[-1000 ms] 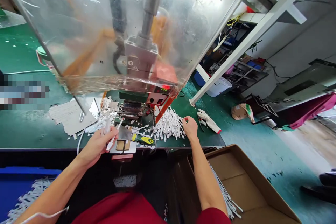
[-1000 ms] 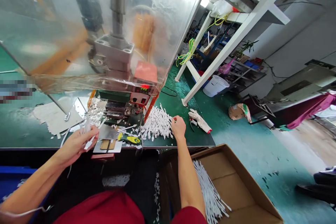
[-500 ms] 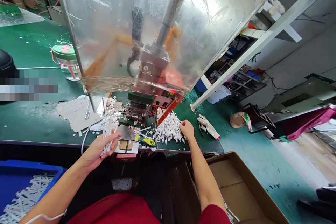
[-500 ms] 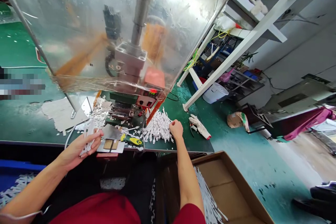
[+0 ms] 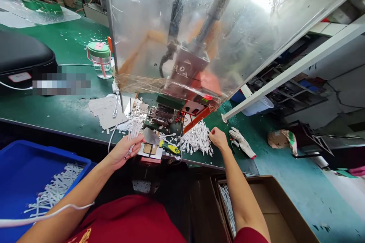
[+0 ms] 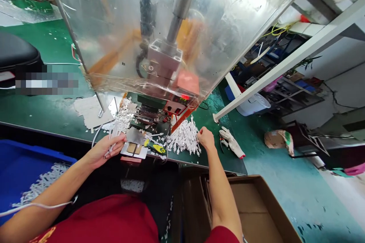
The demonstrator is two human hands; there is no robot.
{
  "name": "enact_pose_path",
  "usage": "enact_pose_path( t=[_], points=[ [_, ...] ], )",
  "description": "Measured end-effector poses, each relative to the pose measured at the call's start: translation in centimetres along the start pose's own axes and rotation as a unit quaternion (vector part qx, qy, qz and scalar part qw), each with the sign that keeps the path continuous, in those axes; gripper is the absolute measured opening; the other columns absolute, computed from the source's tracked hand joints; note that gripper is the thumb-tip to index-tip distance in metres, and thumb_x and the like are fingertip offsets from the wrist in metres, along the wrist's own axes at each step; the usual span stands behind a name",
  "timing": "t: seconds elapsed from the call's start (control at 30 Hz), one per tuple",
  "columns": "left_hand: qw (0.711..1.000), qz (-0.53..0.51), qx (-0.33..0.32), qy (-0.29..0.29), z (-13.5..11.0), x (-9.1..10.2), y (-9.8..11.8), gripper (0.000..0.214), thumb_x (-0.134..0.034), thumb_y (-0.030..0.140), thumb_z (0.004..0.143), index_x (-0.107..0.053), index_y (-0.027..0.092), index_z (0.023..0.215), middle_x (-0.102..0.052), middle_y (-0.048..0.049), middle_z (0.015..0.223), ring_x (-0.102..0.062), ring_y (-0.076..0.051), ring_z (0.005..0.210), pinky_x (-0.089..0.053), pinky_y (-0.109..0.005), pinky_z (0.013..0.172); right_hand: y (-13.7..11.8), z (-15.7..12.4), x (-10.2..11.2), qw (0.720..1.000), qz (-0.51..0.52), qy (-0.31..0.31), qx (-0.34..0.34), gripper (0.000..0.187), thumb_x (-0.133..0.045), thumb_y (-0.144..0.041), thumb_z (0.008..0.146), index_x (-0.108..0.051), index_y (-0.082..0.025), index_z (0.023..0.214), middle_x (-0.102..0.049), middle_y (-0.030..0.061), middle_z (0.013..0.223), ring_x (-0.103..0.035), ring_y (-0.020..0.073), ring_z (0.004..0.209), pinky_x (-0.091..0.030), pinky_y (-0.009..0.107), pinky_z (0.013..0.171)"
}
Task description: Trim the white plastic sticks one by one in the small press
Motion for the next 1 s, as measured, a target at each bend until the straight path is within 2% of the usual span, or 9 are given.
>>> enact_pose_path(
  t=[0.13, 0.2, 0.3, 0.37, 0.43, 0.53, 0.63, 0.8, 1.0],
  points=[
    [1.000, 0.007, 0.001, 0.011, -0.1, 0.1, 0.3, 0.030, -0.069, 0.041, 0.082, -0.062, 0.013, 0.075, -0.037, 0.0091, 0.045, -0.027, -0.002, 0.034, -0.013, -0.015, 0.033, 0.9, -1.0, 2.4, 0.979, 0.167, 0.121, -0.013, 0.008, -0.055, -0.028, 0.082, -0.057, -0.020, 0.081, -0.065, 0.0033, 0.070, -0.058, 0.0169, 0.064, -0.041, 0.028, 0.062],
    [1.000, 0.011, 0.001, 0.012, -0.1, 0.2, 0.3, 0.030, -0.068, 0.041, 0.083, -0.062, 0.013, 0.076, -0.036, 0.0092, 0.045, -0.027, -0.002, 0.034, -0.013, -0.015, 0.033, 1.2, -2.2, 3.5, 0.941, 0.297, 0.162, -0.025, 0.018, -0.059, -0.036, 0.079, -0.057, -0.019, 0.085, -0.068, 0.0053, 0.075, -0.061, 0.0179, 0.066, -0.045, 0.027, 0.058],
    [1.000, 0.013, 0.004, 0.013, 0.1, 0.4, 0.2, 0.029, -0.068, 0.041, 0.083, -0.062, 0.013, 0.076, -0.036, 0.0093, 0.046, -0.028, -0.002, 0.034, -0.013, -0.015, 0.033, 0.0, -4.8, 4.1, 0.855, 0.489, 0.164, -0.053, 0.035, -0.072, -0.042, 0.068, -0.060, -0.017, 0.088, -0.071, 0.0077, 0.078, -0.060, 0.0159, 0.061, -0.043, 0.023, 0.047],
    [1.000, 0.011, 0.007, 0.017, 0.3, 0.5, 0.1, 0.029, -0.068, 0.041, 0.083, -0.062, 0.013, 0.077, -0.036, 0.0092, 0.046, -0.028, -0.002, 0.034, -0.013, -0.015, 0.033, -2.4, -6.9, 3.4, 0.798, 0.585, 0.118, -0.081, 0.041, -0.080, -0.042, 0.062, -0.064, -0.015, 0.088, -0.072, 0.0072, 0.077, -0.051, 0.0094, 0.049, -0.034, 0.018, 0.039],
    [1.000, 0.010, 0.006, 0.016, 0.5, 0.3, 0.0, 0.029, -0.068, 0.041, 0.083, -0.061, 0.013, 0.076, -0.037, 0.0092, 0.046, -0.028, -0.002, 0.034, -0.013, -0.015, 0.033, -6.1, -9.2, 1.8, 0.752, 0.650, 0.034, -0.107, 0.040, -0.083, -0.040, 0.059, -0.066, -0.015, 0.085, -0.072, 0.0050, 0.073, -0.038, 0.0036, 0.040, -0.025, 0.016, 0.034],
    [1.000, 0.009, 0.002, 0.006, 0.7, -0.3, 0.1, 0.029, -0.067, 0.040, 0.084, -0.061, 0.013, 0.076, -0.037, 0.0091, 0.045, -0.028, -0.002, 0.034, -0.013, -0.015, 0.033, -13.3, -12.3, -1.4, 0.687, 0.710, -0.113, -0.106, 0.034, -0.083, -0.040, 0.062, -0.063, -0.016, 0.075, -0.070, 0.0020, 0.065, -0.029, 0.0014, 0.036, -0.021, 0.015, 0.032],
    [1.000, 0.011, -0.001, 0.002, 0.6, -0.6, 0.3, 0.029, -0.067, 0.040, 0.085, -0.062, 0.013, 0.077, -0.037, 0.0089, 0.046, -0.029, -0.002, 0.034, -0.013, -0.014, 0.033, -19.3, -13.9, -4.1, 0.634, 0.743, -0.197, -0.088, 0.034, -0.079, -0.042, 0.068, -0.055, -0.018, 0.068, -0.068, 0.0001, 0.061, -0.026, 0.0010, 0.033, -0.018, 0.015, 0.031],
    [1.000, 0.011, 0.002, 0.015, 0.3, 0.1, 0.5, 0.030, -0.067, 0.041, 0.084, -0.061, 0.013, 0.077, -0.036, 0.0090, 0.046, -0.029, -0.003, 0.035, -0.012, -0.014, 0.032, -24.1, -13.2, -6.0, 0.629, 0.748, -0.208, -0.049, 0.037, -0.075, -0.045, 0.071, -0.049, -0.019, 0.063, -0.062, -0.0026, 0.052, -0.028, 0.0012, 0.030, -0.018, 0.015, 0.031],
    [1.000, -0.004, 0.000, 0.017, 0.2, 0.7, 0.3, 0.030, -0.069, 0.041, 0.083, -0.062, 0.013, 0.077, -0.037, 0.0091, 0.046, -0.029, -0.002, 0.035, -0.014, -0.014, 0.031, -24.8, -12.5, -6.6, 0.625, 0.750, -0.204, -0.067, 0.036, -0.075, -0.042, 0.069, -0.050, -0.018, 0.061, -0.062, -0.0026, 0.052, -0.031, 0.0015, 0.030, -0.020, 0.016, 0.031]
  ],
)
Point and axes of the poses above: each hand's wrist, its own z-axis towards the middle knuckle, its own x-axis out of the back of the hand, y = z × x, the point moved 8 cm from there along z, towards the middle knuckle
